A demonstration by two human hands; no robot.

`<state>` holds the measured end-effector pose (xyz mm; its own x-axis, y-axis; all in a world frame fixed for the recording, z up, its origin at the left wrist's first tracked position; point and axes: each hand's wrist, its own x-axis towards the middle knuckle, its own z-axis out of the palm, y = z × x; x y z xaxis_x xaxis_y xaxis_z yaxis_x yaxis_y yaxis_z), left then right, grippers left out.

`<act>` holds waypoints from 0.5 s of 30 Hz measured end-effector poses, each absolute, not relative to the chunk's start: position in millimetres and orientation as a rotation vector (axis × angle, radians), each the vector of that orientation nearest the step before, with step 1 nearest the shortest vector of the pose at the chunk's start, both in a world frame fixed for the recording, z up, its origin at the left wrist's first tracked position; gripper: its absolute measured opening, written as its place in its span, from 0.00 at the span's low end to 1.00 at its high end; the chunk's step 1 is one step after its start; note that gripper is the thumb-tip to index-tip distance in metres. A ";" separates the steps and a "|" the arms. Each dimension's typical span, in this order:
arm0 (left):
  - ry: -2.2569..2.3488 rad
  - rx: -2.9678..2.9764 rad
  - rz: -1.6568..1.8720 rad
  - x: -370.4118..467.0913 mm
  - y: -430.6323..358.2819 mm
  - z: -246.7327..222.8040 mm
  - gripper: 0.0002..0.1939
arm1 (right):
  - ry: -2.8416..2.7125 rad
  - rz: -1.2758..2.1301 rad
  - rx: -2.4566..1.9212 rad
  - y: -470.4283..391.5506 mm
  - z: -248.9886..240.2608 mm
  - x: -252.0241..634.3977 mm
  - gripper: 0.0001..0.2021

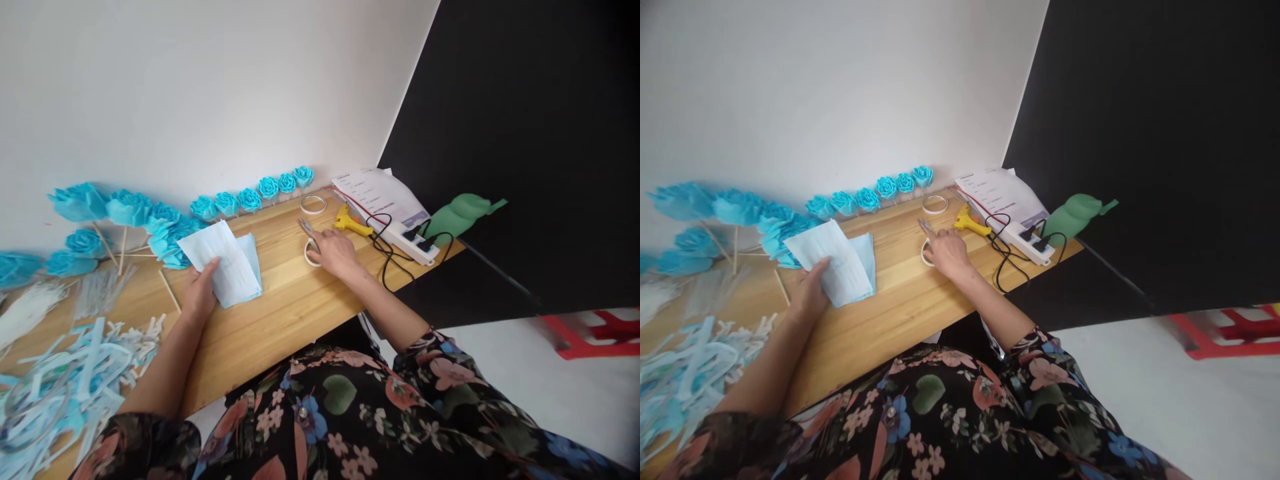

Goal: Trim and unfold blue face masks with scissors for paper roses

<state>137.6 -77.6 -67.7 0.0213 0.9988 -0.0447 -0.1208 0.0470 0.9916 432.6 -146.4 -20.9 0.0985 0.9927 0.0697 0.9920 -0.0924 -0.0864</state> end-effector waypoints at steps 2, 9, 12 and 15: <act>1.109 1.043 1.222 138.1 -78.1 -65.2 0.29 | -2.041 -0.012 -2.242 -143.9 -22.3 433.0 0.23; 1.089 0.999 1.148 138.8 -81.2 -62.5 0.26 | -2.134 0.068 -2.158 -145.3 -22.6 431.4 0.21; 1.095 1.016 1.109 137.5 -80.5 -66.2 0.23 | -2.227 0.148 -1.977 -149.2 -24.5 430.9 0.21; 1.087 1.000 1.097 135.9 -78.9 -70.1 0.23 | -2.220 0.137 -1.971 -151.0 -26.2 431.0 0.20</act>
